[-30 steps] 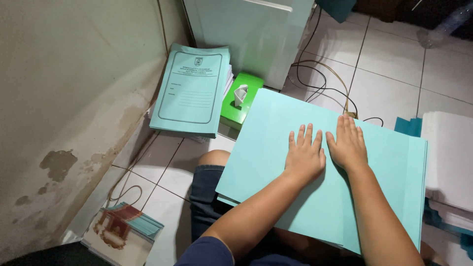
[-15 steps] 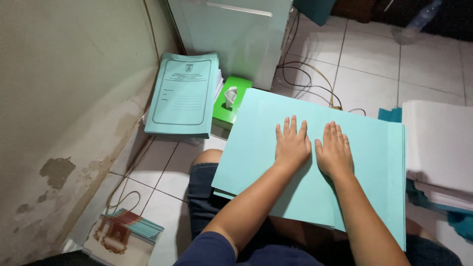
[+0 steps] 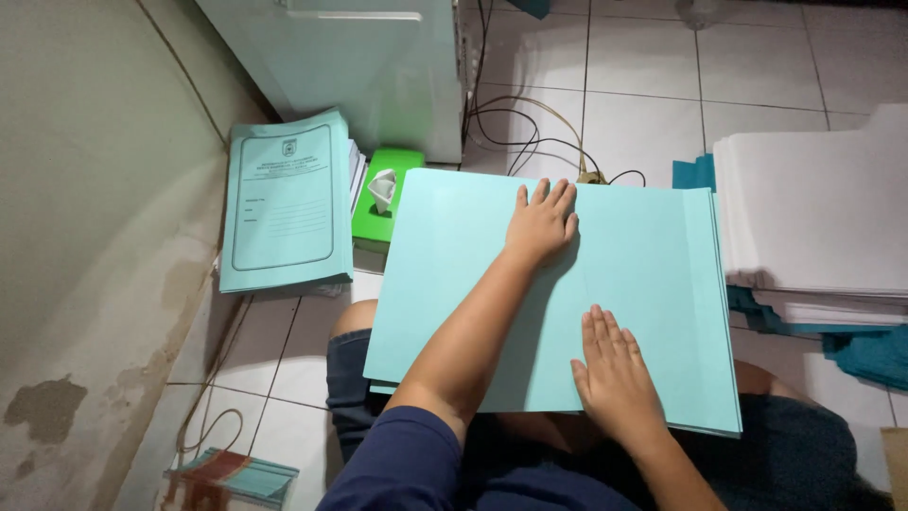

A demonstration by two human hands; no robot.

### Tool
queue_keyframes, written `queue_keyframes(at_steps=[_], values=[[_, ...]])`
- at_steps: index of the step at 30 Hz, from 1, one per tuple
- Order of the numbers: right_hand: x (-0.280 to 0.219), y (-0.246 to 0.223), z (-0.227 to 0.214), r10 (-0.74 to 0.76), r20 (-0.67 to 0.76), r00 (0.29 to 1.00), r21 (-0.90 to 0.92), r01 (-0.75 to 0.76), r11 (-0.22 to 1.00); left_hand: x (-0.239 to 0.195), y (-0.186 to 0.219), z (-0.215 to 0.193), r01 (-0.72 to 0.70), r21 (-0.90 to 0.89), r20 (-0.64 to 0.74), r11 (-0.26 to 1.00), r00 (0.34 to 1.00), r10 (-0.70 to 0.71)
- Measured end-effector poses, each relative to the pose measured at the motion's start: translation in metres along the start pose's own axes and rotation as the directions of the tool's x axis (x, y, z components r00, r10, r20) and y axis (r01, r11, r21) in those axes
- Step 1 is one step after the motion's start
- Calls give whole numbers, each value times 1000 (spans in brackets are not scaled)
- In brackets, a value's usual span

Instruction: The person sits on the floor and repeatedly folds light blue paper sheets in half. They smooth the creases with their hands and place the folded sheets onto a stack on the floor.

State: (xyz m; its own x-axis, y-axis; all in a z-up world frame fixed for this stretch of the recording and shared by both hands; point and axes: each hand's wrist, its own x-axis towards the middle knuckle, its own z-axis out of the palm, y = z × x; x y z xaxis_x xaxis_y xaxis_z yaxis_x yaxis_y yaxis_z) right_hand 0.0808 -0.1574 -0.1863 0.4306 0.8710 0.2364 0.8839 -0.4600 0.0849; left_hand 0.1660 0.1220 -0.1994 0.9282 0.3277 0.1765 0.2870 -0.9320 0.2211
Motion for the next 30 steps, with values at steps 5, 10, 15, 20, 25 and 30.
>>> queue_keyframes(at_steps=[5,10,15,20,25,30], values=[[3,3,10,-23,-5,1000,-28,23,999,19,-2,21,75,1,-12,997,997,-75],[21,11,24,5,12,1000,37,-5,999,-36,7,2,245,-110,-180,963,948,-261],[94,35,51,30,197,980,99,-51,994,-116,-2,-71,454,-46,28,890,891,-454],[183,49,60,66,318,946,115,-108,987,-178,-21,-125,544,-96,170,834,834,-525],[239,59,85,114,307,945,118,-157,981,-191,-23,-137,531,-125,202,838,840,-503],[235,49,67,124,337,933,123,-174,977,-176,-28,-133,529,-69,263,846,828,-496]])
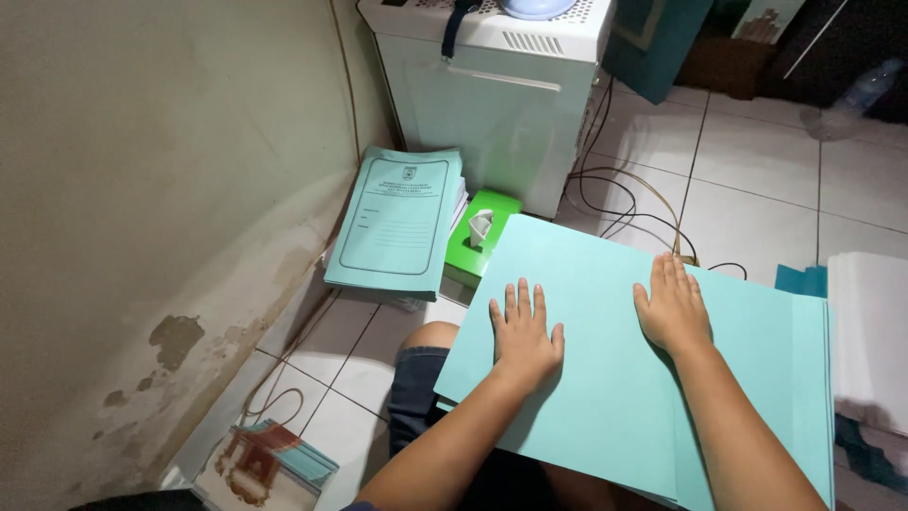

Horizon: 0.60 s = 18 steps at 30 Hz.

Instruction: The person sits on the floor and repeatedly folds light blue paper sheets in half. They smooth the creases with their hands and place the folded sheets onto a stack on the floor.

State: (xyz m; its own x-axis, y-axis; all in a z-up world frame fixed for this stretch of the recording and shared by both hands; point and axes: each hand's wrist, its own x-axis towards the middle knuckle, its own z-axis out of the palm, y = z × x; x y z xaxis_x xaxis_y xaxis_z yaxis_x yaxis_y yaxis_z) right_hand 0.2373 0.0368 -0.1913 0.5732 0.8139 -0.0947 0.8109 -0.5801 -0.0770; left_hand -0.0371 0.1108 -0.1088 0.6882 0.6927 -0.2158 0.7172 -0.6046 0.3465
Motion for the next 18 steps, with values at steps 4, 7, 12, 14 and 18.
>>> queue_keyframes(at_steps=[4,7,12,14,18], values=[[-43,-20,-22,0,33,999,21,-1,1000,44,-1,19,17,38,7,999,1000,-17],[-75,-29,-25,9,37,999,-4,-9,1000,83,1,9,21,48,-46,999,999,-19],[-140,-36,-3,-18,-49,999,15,19,1000,143,-7,27,55,104,-163,993,986,-38],[-162,-31,15,-47,-151,987,47,55,997,150,-9,37,81,168,-236,983,971,-40],[-181,-28,21,-76,-129,989,22,79,997,97,-10,36,-71,145,-238,987,966,105]])
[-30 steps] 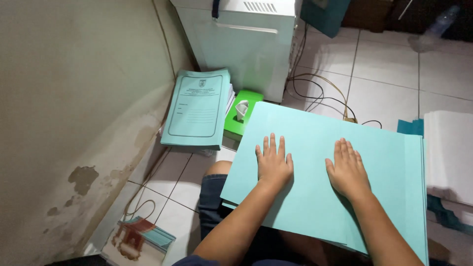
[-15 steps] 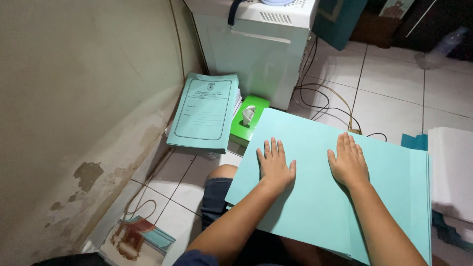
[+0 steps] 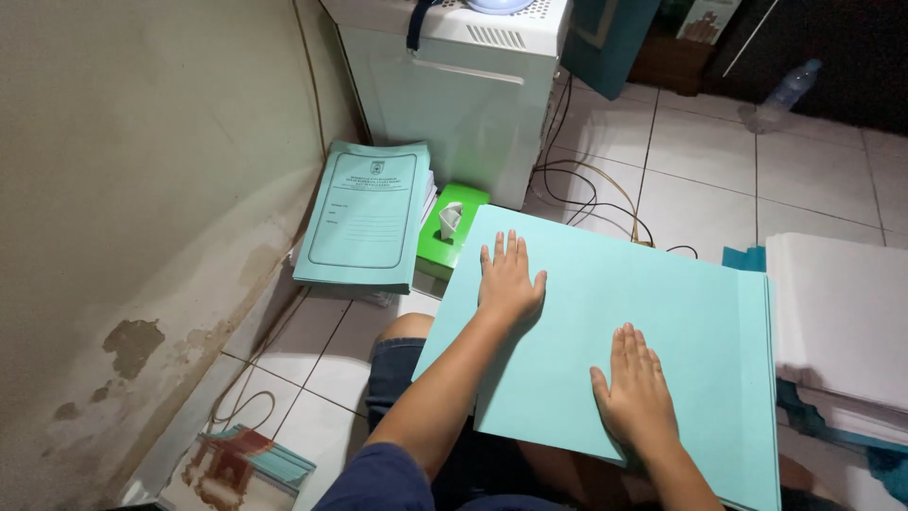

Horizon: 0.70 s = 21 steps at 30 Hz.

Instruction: The person sits on the floor and repeatedly folds light blue paper sheets in half. They smooth the creases with their hands and place the folded sheets onto a stack on the floor.

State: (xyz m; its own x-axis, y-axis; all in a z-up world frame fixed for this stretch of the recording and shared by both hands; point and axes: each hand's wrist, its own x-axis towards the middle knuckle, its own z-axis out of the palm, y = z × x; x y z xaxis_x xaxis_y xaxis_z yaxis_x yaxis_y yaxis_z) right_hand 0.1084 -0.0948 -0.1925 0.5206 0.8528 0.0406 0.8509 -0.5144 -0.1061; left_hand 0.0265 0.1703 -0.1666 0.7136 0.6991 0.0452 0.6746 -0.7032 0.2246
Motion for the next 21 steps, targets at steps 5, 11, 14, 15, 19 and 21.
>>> queue_keyframes(at_steps=[5,11,14,15,19,21], values=[[38,1,-6,18,46,999,40,-20,999,-108,5,9,-219,-21,-51,975,975,218],[96,-2,-19,56,94,994,86,-64,994,-185,15,3,-447,-67,2,892,894,448],[103,-5,-32,44,116,992,138,-60,989,-188,22,-31,-430,-39,290,902,859,422],[100,-3,-35,49,142,989,192,-76,979,-185,26,-36,-411,-20,369,911,844,389],[78,8,-50,111,262,959,724,-272,634,-187,36,-42,-356,-19,504,934,804,316],[47,2,-82,115,283,952,880,-306,364,-186,34,-22,-332,-63,466,941,824,322]])
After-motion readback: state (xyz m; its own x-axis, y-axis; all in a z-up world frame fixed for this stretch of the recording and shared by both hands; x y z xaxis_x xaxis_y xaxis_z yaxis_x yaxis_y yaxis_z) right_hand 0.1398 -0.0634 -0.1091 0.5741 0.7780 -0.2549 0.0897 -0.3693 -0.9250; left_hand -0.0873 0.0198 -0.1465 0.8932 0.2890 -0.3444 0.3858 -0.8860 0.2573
